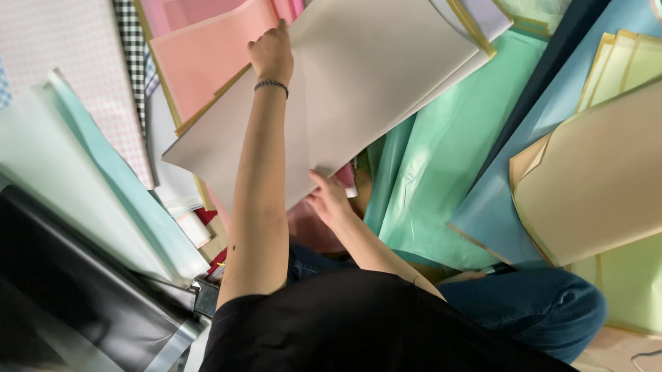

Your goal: The person sorts through different sheets of colored and patterned wrapping paper by hand while sitting on the floor.

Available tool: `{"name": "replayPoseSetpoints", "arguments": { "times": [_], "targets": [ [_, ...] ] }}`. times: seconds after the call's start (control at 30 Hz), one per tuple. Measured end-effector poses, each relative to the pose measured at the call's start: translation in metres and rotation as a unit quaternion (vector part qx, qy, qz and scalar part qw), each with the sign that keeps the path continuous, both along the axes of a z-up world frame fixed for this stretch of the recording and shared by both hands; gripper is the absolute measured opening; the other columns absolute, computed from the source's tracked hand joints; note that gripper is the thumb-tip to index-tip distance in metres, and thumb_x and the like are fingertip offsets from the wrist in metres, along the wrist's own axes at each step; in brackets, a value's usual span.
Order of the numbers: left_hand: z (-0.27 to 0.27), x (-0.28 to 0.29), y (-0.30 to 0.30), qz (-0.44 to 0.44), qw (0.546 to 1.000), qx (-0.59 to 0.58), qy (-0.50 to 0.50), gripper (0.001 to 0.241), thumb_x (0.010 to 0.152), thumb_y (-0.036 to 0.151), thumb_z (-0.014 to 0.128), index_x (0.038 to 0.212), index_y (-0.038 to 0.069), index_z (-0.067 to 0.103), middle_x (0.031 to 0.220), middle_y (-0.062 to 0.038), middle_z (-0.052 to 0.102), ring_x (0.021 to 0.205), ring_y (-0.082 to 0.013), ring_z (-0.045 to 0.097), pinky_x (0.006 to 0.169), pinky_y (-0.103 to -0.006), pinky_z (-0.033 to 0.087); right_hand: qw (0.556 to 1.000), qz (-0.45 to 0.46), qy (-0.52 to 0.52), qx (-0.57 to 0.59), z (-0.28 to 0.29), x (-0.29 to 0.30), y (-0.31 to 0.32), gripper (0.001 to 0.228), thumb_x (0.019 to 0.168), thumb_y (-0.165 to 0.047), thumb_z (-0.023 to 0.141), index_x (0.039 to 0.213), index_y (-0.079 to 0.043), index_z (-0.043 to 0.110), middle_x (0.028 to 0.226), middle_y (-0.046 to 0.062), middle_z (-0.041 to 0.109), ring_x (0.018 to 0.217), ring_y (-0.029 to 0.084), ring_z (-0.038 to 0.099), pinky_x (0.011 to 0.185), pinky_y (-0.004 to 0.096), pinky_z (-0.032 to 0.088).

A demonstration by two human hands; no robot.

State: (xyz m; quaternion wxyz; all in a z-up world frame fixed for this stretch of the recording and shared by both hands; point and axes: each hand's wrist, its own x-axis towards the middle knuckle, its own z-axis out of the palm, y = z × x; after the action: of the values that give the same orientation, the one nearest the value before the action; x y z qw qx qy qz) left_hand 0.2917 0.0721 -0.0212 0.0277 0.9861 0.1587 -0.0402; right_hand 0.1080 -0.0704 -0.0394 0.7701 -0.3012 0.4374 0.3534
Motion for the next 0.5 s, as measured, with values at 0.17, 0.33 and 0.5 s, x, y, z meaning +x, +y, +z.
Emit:
{"name": "replayPoseSetpoints", "arguments": {
  "times": [0.17,0.33,0.5],
  "targets": [
    [-0.026,0.0,0.016,0.02,1.0,0.019,-0.003,0.042,0.074,-0.009,0.061,0.109,0.013,0.05,0.071,-0.004,0.062,0.061,-0.0197,0.06,0.058,-0.0357,0.046,0.996,0.048,-0.004,0.078,-0.004,0.004,0.019,0.049,0.078,0.013,0.054,0.122,-0.006,0.046,0.12,0.019,0.055,0.11,0.034,0.054,0.092,0.048,0.048],
    [-0.04,-0.002,0.047,0.054,0.995,-0.056,0.068,0.041,0.078,-0.011,0.057,0.11,0.013,0.049,0.088,-0.008,0.059,0.07,-0.022,0.062,0.062,-0.0371,0.047,0.992,0.058,-0.066,0.091,-0.022,-0.008,0.026,0.038,0.073,0.018,0.057,0.11,0.009,0.054,0.111,0.021,0.061,0.103,0.032,0.059,0.086,0.039,0.053],
    [-0.037,-0.027,0.077,0.108,0.975,-0.154,0.122,0.027,0.089,0.021,0.06,0.109,0.008,0.048,0.094,-0.012,0.062,0.084,-0.0322,0.061,0.061,-0.0453,0.05,0.958,0.244,-0.019,-0.151,-0.015,-0.028,0.031,0.066,0.08,-0.05,0.045,0.134,-0.012,0.046,0.128,0.007,0.056,0.111,0.022,0.056,0.077,0.03,0.051]
  ]
}}
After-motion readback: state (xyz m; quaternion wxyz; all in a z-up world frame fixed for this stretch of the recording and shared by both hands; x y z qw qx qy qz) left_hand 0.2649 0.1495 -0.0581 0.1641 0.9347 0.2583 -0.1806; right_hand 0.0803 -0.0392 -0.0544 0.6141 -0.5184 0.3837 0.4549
